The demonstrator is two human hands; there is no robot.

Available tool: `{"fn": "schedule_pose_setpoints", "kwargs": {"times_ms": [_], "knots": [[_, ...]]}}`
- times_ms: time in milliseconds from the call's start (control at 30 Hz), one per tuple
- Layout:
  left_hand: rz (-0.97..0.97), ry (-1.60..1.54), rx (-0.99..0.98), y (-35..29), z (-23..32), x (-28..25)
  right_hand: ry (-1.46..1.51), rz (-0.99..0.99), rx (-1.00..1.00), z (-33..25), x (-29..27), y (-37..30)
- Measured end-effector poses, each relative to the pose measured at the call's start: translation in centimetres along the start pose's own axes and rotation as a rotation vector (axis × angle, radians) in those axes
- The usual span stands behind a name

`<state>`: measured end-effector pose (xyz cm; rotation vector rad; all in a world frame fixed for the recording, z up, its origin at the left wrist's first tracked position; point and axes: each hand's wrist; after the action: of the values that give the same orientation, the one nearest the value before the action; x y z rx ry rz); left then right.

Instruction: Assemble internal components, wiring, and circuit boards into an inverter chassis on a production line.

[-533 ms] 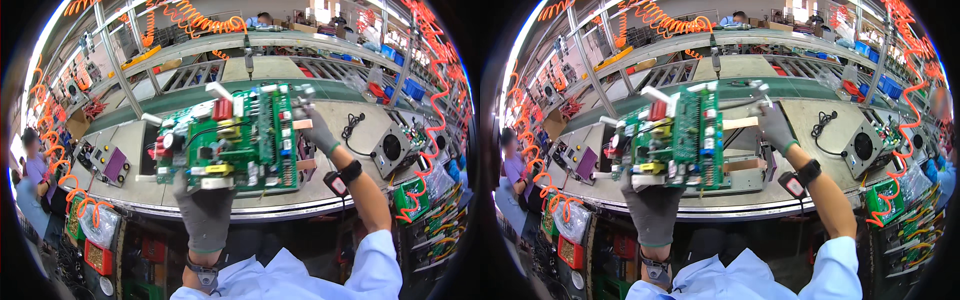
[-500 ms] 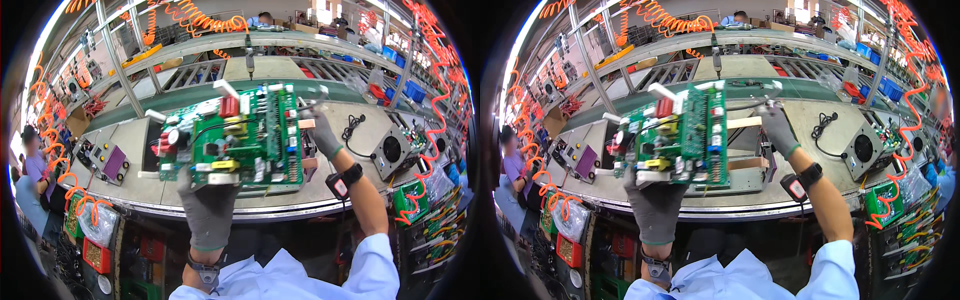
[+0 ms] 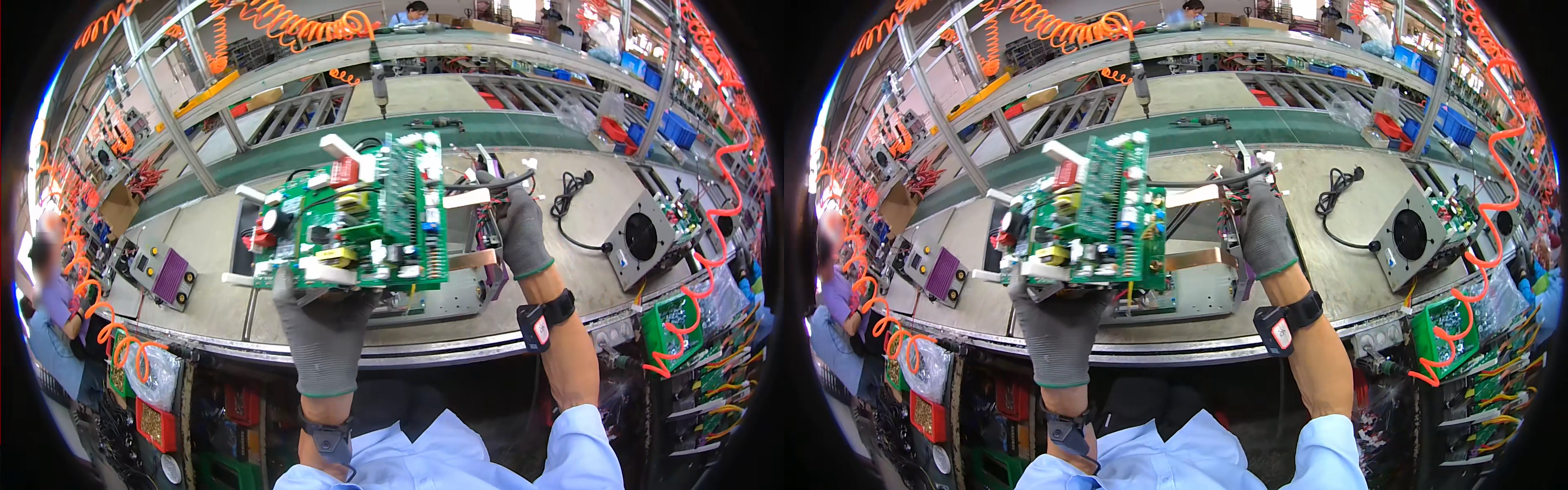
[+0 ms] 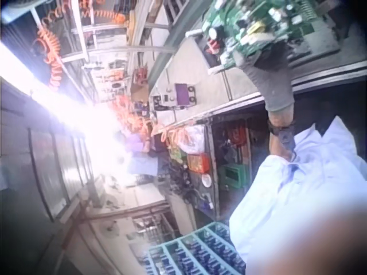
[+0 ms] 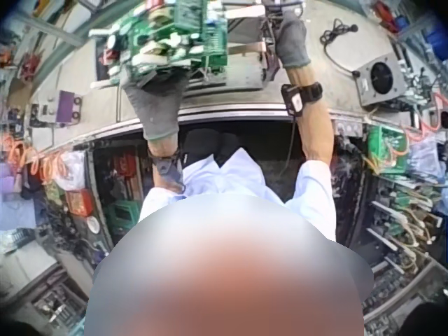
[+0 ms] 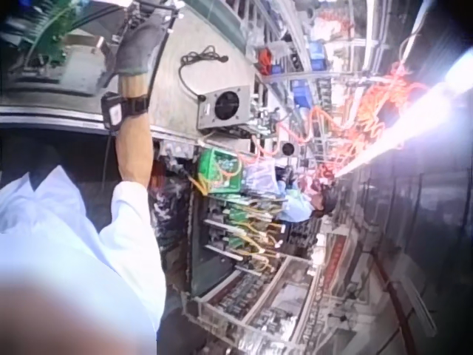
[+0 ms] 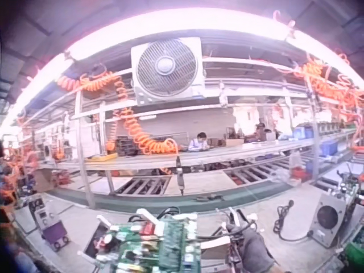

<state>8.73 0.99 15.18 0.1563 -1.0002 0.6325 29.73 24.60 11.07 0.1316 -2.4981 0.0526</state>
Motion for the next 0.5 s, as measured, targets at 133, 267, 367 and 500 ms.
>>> {"fn": "schedule_pose_setpoints", "kwargs": {"times_ms": [133, 267, 367, 500], "knots": [[-0.036, -0.139, -0.048, -0.1, 0.0, 0.4, 0.012, 0.062, 0.032, -1.1, -0.3, 0.4], [-0.043, -0.144, 0.000, 0.1, -0.6, 0.9, 0.081, 0.132, 0.030, -1.4, -0.2, 0.3], [-0.137, -0.183, -0.006, 0.0, -0.8, 1.1, -0.090, 0.151, -0.012, -0.6, 0.1, 0.0], [-0.089, -0.091, -0.018, -0.8, -0.6, 1.0, -0.961, 0.022, -0.812, -0.2, 0.8, -0.3]]}}
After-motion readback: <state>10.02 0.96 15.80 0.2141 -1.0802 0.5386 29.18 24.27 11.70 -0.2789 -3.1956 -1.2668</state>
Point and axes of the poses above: each hand's wrist, its own y-axis towards the middle knuckle, its own x-axis out of the palm, z = x × y, and after that the axes turned 9 degrees about z, right-handed
